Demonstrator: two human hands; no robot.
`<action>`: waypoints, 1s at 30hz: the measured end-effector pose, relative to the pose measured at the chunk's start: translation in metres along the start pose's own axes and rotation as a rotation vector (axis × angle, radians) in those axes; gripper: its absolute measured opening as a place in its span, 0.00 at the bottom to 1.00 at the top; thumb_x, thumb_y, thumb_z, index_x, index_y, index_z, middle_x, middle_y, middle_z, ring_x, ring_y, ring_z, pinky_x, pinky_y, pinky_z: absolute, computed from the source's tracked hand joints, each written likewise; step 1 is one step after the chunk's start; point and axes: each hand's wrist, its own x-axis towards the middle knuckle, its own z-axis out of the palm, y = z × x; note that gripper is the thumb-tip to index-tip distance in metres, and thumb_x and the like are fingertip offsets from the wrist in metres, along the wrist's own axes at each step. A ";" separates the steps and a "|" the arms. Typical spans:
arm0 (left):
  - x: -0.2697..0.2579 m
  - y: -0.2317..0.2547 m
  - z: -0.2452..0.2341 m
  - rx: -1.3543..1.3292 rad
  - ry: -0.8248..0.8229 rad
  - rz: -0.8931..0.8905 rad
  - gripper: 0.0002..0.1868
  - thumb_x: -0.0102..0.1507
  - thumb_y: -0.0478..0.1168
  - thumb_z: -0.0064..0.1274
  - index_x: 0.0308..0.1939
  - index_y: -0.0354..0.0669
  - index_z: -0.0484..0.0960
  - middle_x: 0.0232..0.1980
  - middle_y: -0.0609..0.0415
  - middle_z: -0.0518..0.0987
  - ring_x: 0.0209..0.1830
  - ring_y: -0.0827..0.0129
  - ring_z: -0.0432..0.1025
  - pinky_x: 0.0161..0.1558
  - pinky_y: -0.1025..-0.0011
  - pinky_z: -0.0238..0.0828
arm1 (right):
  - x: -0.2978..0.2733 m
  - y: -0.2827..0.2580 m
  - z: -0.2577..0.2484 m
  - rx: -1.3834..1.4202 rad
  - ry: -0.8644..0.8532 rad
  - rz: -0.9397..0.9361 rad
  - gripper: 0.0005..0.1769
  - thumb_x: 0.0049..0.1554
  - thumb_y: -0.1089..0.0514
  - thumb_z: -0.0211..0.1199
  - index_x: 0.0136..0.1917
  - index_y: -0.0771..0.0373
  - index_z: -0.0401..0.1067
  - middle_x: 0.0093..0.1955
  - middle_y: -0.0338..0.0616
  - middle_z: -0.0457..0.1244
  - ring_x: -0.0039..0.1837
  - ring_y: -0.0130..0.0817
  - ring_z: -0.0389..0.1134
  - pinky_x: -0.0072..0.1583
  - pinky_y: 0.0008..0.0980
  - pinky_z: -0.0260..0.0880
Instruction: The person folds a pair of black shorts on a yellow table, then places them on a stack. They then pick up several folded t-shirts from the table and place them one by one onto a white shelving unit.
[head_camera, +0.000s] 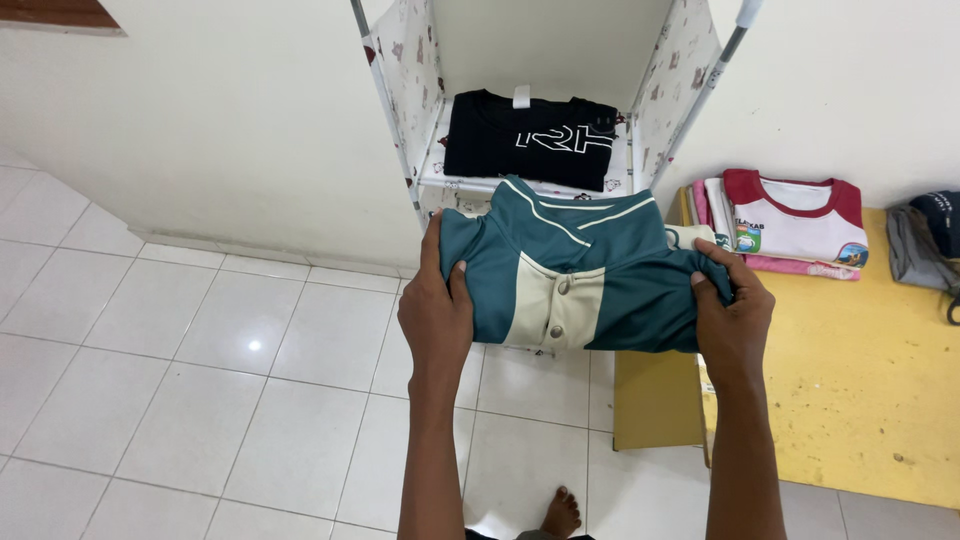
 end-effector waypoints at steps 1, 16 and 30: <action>0.009 -0.005 -0.003 -0.011 0.018 0.048 0.33 0.67 0.36 0.50 0.77 0.58 0.62 0.37 0.45 0.85 0.28 0.60 0.80 0.36 0.61 0.74 | 0.002 -0.002 0.008 -0.017 0.009 0.007 0.20 0.62 0.71 0.59 0.66 0.65 0.75 0.55 0.44 0.69 0.56 0.24 0.66 0.61 0.23 0.66; 0.123 -0.071 -0.049 -0.020 -0.146 0.088 0.32 0.68 0.38 0.50 0.77 0.55 0.62 0.31 0.46 0.82 0.23 0.59 0.76 0.31 0.59 0.71 | -0.010 -0.040 0.124 -0.107 0.163 0.037 0.20 0.62 0.71 0.60 0.67 0.64 0.75 0.55 0.45 0.69 0.55 0.26 0.66 0.60 0.23 0.66; 0.219 -0.040 0.040 0.015 -0.135 0.171 0.30 0.69 0.37 0.50 0.75 0.55 0.64 0.29 0.43 0.81 0.27 0.54 0.78 0.33 0.57 0.72 | 0.116 -0.001 0.144 -0.198 0.112 -0.141 0.19 0.63 0.72 0.57 0.66 0.64 0.74 0.54 0.50 0.69 0.53 0.30 0.68 0.57 0.26 0.67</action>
